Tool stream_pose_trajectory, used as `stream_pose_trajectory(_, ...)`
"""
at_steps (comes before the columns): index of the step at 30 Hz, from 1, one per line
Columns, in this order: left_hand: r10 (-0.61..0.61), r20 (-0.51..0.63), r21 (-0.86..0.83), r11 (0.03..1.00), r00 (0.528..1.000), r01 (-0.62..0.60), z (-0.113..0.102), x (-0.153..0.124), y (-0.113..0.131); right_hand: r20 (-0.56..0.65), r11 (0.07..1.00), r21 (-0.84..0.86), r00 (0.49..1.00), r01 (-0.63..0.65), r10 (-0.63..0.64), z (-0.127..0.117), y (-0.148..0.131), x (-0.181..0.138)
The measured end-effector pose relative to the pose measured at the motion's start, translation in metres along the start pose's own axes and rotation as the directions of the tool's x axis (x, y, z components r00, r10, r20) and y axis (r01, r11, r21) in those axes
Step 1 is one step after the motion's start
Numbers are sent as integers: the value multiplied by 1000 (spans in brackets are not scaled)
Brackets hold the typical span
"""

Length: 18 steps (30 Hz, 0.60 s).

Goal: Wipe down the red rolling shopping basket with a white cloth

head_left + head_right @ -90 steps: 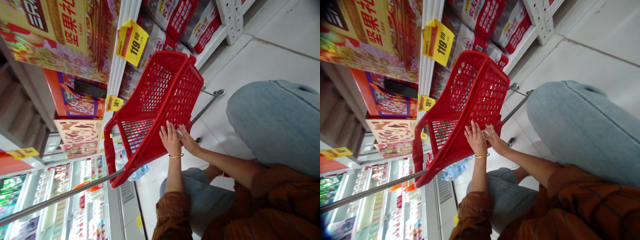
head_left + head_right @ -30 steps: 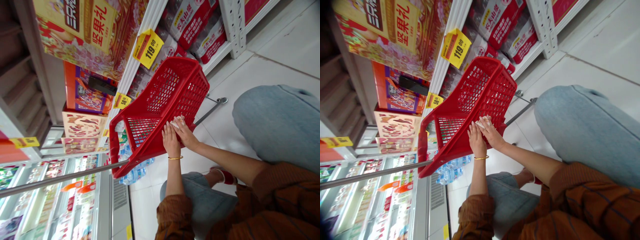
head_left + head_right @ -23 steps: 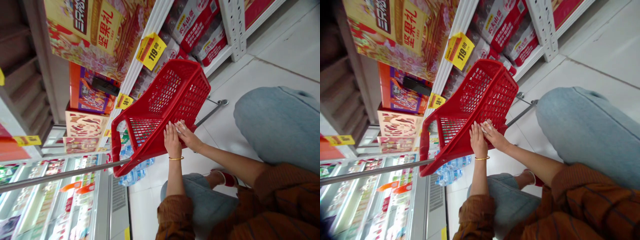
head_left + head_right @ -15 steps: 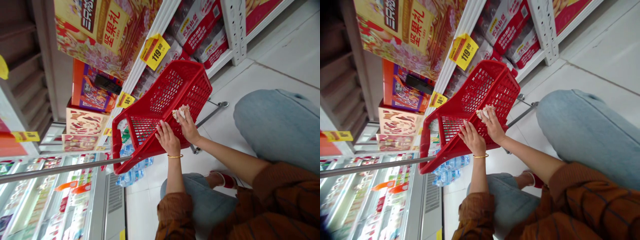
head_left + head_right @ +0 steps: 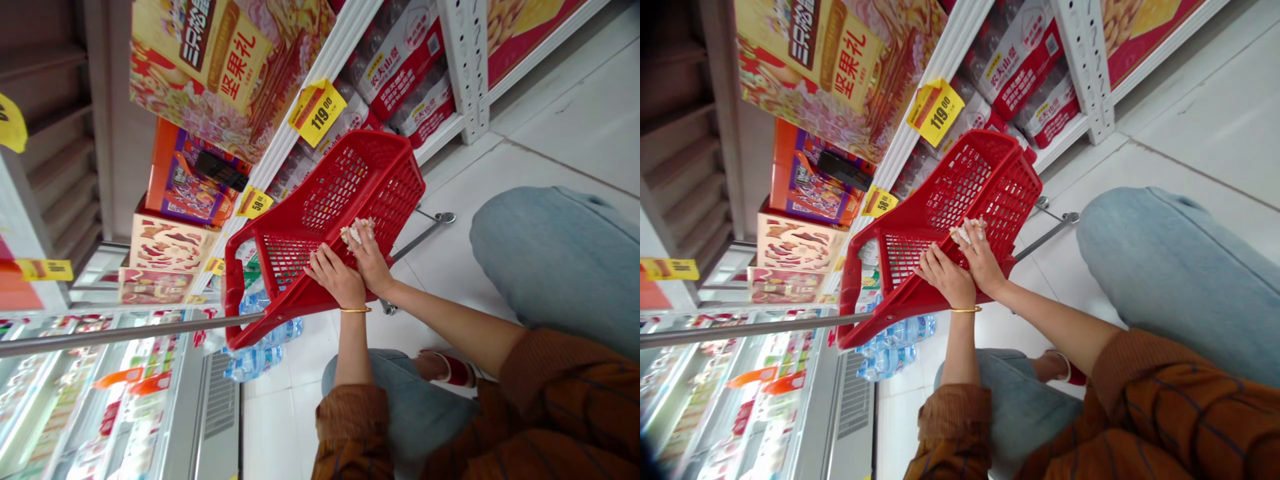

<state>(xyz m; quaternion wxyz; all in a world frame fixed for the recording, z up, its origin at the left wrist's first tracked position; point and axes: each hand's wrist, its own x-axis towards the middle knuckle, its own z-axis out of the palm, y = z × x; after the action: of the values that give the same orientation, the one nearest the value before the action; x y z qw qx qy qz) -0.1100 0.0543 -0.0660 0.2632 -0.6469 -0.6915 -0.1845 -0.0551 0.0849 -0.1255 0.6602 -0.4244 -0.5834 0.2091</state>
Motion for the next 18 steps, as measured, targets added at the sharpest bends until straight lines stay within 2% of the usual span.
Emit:
stream_pose_trajectory(4, 18, -11, 6, 1000, 1000, -17, -1, 1, -1, 64, 998, 53, 997, 41, -44, -1, -4, -6)
stream_pose_trajectory(8, 23, -12, -7, 1000, 1000, -23, -4, 2, -2, 131, 994, 111, 991, 23, -37, 1, 0, -17)
stream_pose_trajectory(11, 47, -52, 14, 999, 998, -46, -7, 2, -2, 162, 989, 143, 985, 34, -57, -2, 5, -26)
stream_pose_trajectory(15, 75, -91, 32, 997, 993, -73, -8, 3, 0, 101, 984, 163, 990, 77, -94, -12, 13, -31)
stream_pose_trajectory(18, 129, -32, 0, 992, 991, -129, -4, 6, 5, -16, 990, 135, 999, 44, -43, -22, 20, -24)
